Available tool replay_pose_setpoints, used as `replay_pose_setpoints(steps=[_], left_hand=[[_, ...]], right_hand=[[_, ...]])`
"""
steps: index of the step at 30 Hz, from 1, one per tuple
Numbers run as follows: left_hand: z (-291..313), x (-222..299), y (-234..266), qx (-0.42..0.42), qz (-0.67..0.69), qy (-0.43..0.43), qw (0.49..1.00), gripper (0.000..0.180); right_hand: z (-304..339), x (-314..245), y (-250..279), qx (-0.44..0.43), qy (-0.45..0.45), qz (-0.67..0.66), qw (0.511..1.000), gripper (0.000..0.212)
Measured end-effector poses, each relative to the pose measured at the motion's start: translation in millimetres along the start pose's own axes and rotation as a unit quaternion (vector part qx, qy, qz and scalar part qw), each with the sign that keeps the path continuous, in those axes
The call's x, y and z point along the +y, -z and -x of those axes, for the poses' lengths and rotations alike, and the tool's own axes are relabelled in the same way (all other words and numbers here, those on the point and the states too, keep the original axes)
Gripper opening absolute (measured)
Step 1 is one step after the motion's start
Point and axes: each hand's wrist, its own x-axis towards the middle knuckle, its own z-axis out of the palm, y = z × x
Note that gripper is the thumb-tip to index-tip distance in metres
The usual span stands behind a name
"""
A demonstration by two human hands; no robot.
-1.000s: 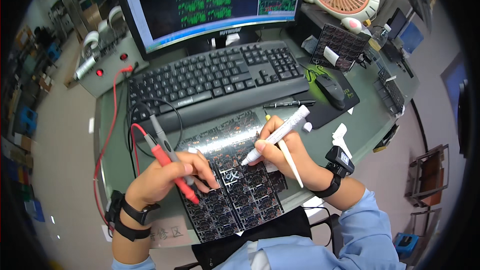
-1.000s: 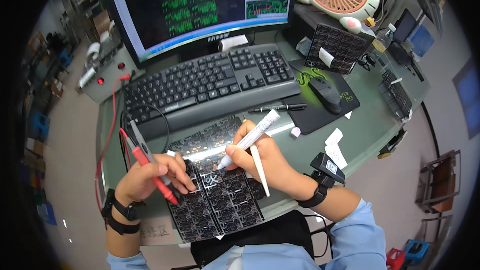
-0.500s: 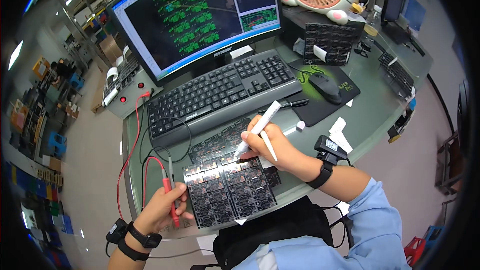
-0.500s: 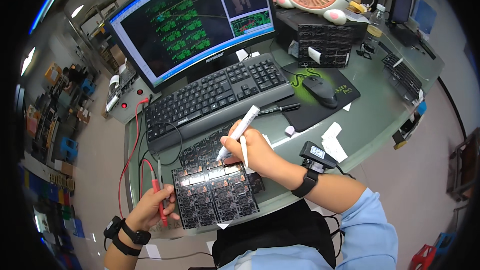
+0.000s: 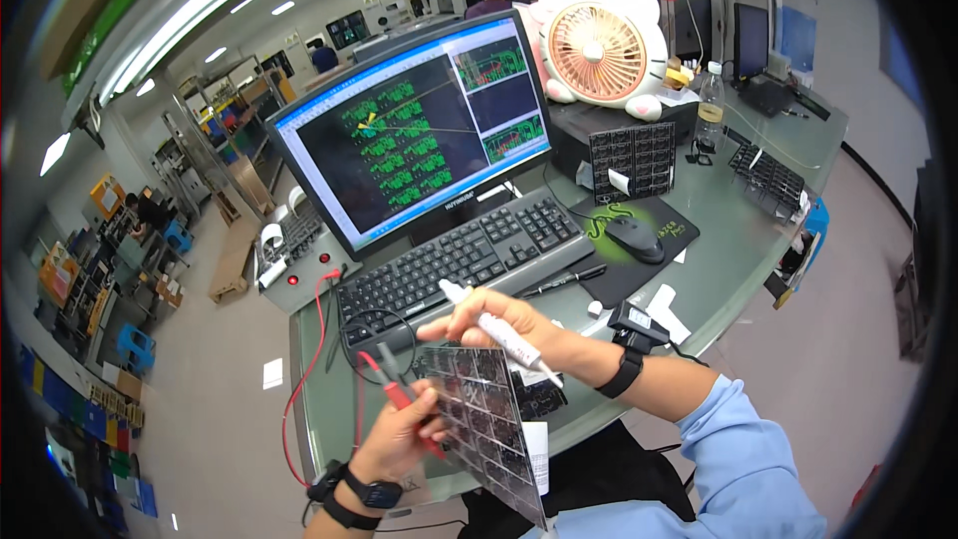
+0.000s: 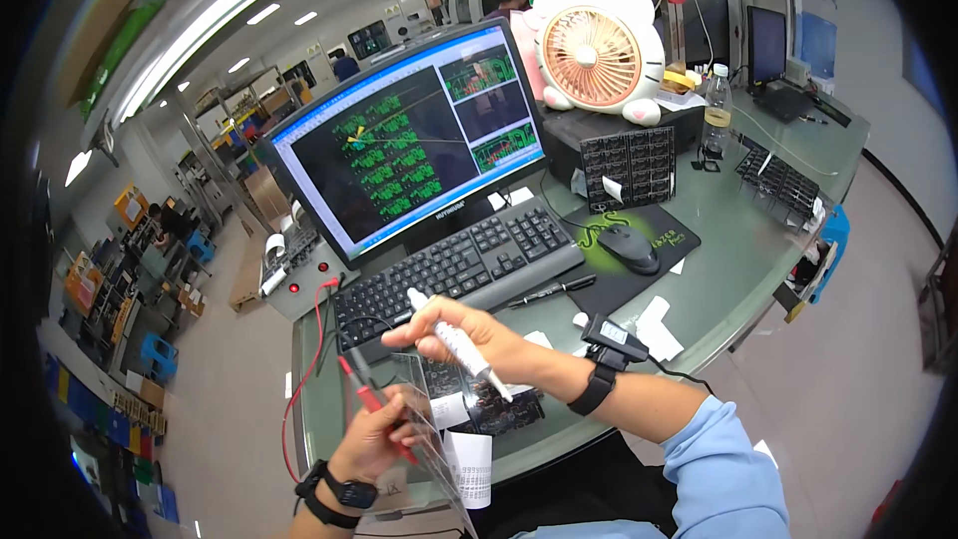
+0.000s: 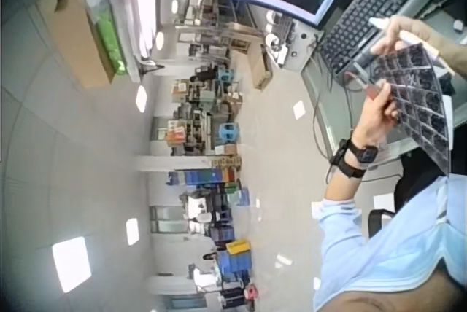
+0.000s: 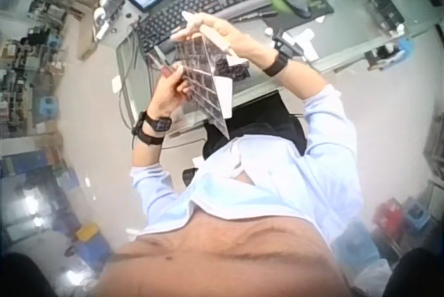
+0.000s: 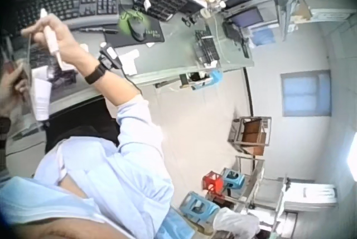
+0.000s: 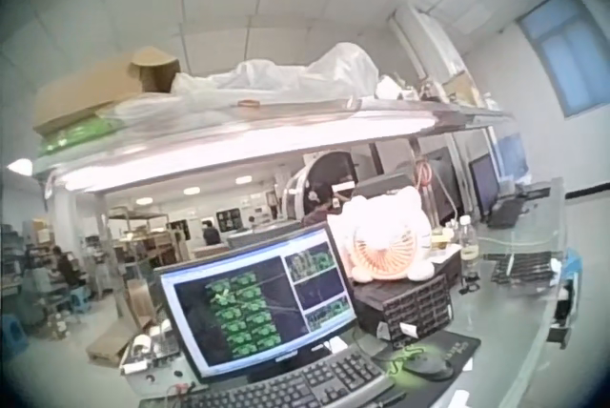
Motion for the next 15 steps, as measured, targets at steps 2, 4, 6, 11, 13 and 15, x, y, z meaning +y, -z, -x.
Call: replay_pose_setpoints(steps=[2, 4, 6, 11, 13, 15], left_hand=[[-16.8, -10.2, -3.5, -0.103, -0.010, -0.015, 0.995, 0.017], [-19.8, -17.6, -3.5, -0.148, 0.012, -0.027, 0.988, 0.025], [0.1, -7.3, -19.5, -0.085, 0.065, -0.006, 0.994, 0.037], [-22.0, -0.4, 39.3, -0.081, 0.108, -0.034, 0.990, 0.038], [-35.4, 26.5, 18.0, 0.059, -0.035, -0.080, 0.994, 0.034], [-38.9, 41.3, 58.9, 0.010, 0.006, -0.163, 0.987, 0.031]], right_hand=[[-6.8, 5.4, -12.4, 0.004, 0.016, -0.013, 1.000, 0.017], [-14.1, 4.8, -14.9, 0.001, 0.005, -0.034, 0.999, 0.015], [-13.5, -2.3, -11.8, 0.010, -0.001, 0.001, 1.000, 0.014], [-18.3, -14.4, 6.8, 0.031, -0.075, 0.181, 0.980, 0.011], [-13.8, -20.3, 21.4, 0.058, -0.125, 0.263, 0.955, 0.012], [-14.5, -17.3, 32.6, 0.049, -0.124, 0.323, 0.937, 0.012]])
